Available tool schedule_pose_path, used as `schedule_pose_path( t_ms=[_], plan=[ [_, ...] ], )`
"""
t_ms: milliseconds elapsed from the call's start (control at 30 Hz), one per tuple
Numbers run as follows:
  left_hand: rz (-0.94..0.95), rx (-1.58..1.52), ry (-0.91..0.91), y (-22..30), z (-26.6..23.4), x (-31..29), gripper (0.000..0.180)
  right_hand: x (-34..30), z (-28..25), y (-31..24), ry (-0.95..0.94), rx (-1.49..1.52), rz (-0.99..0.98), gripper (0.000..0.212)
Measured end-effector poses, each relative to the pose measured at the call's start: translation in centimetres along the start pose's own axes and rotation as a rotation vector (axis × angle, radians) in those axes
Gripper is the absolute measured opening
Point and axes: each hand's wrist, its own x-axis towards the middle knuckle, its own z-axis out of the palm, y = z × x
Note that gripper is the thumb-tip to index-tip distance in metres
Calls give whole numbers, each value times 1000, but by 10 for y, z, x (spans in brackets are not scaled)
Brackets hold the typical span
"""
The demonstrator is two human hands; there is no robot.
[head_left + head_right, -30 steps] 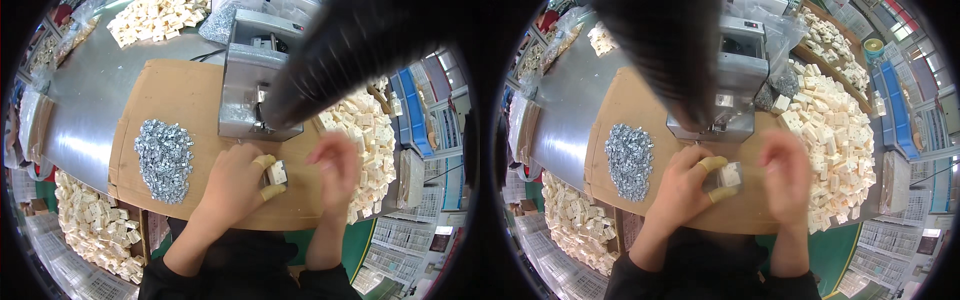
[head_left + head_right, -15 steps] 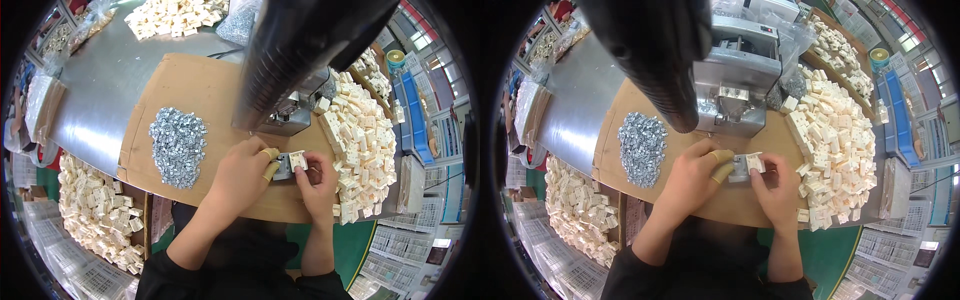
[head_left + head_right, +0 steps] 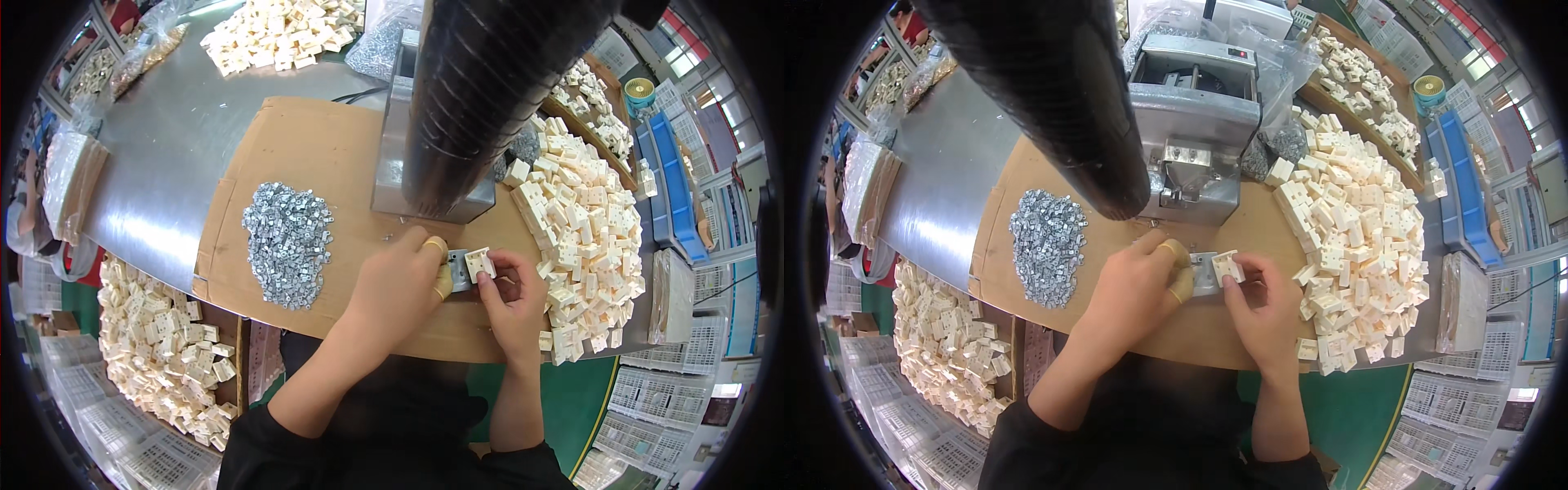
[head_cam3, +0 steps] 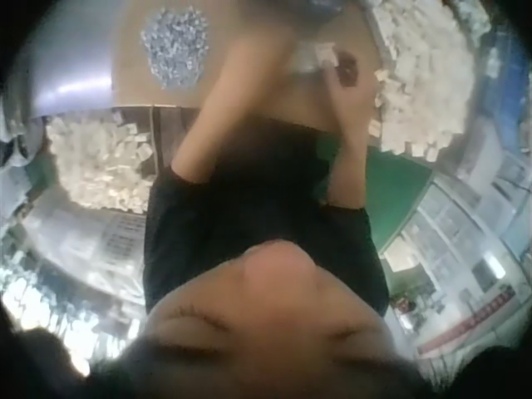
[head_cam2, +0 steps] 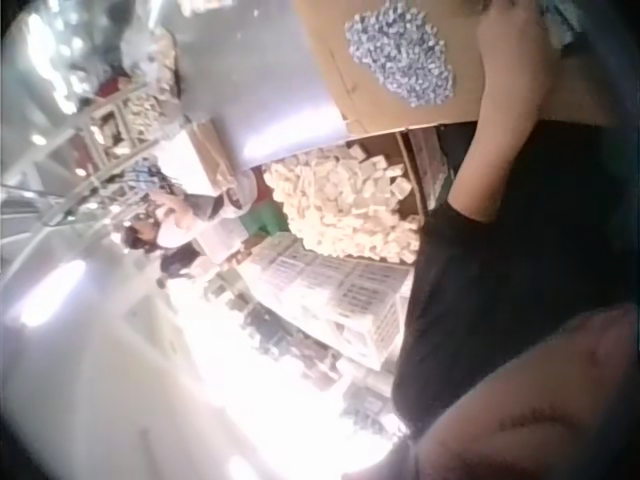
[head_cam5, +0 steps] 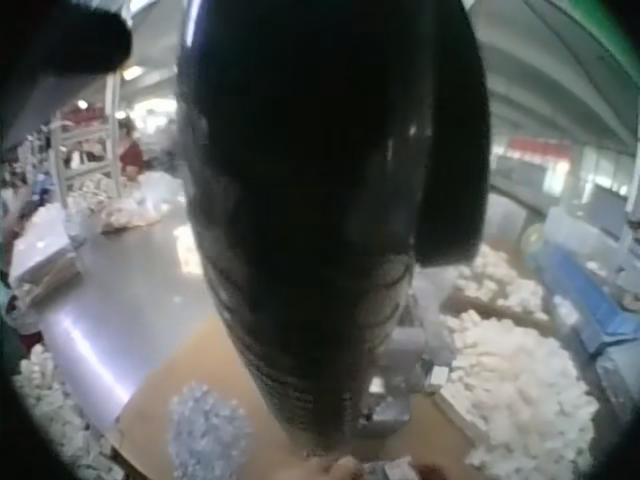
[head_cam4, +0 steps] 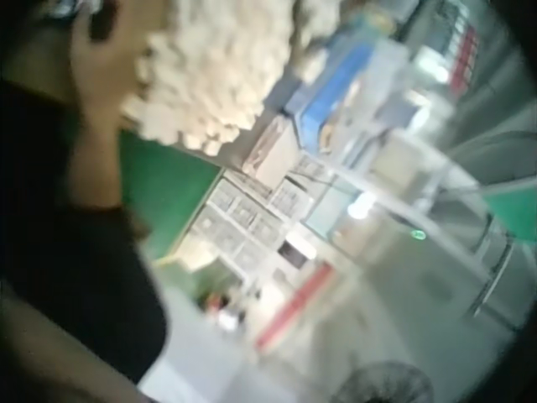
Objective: Assembling small plastic housings and metal components using an electric screwdriver at an industrial workstation.
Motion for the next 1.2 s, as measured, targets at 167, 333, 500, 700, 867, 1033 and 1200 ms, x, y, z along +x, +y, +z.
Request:
schedule_pose_path(
  t_ms=[167,333,500,700,867,1033,1200],
  plan=[
    [-285,-598,27,5,-7,-2,12,0,0,1,7,13,-24,24],
    [-420,-756,-4,-4,3,-5,17,1,1,0,-12,16,-23,25],
    [-579,-820,-70,9,-2,2,19,2,-2,-1,-26,-9,-11,24],
    [-623,-835,-39,12,0,3,14,2,-2,-2,-35,-18,-14,25],
    [-260,-482,147,2,19,0,12,2,-2,-1,-36,-22,-36,25],
    [-221,-417,111,0,18,0,13,2,0,-4,-25,-82,-52,24],
    [-124,-434,94,-5,13,0,13,1,7,-11,19,-207,-94,26]
  ],
)
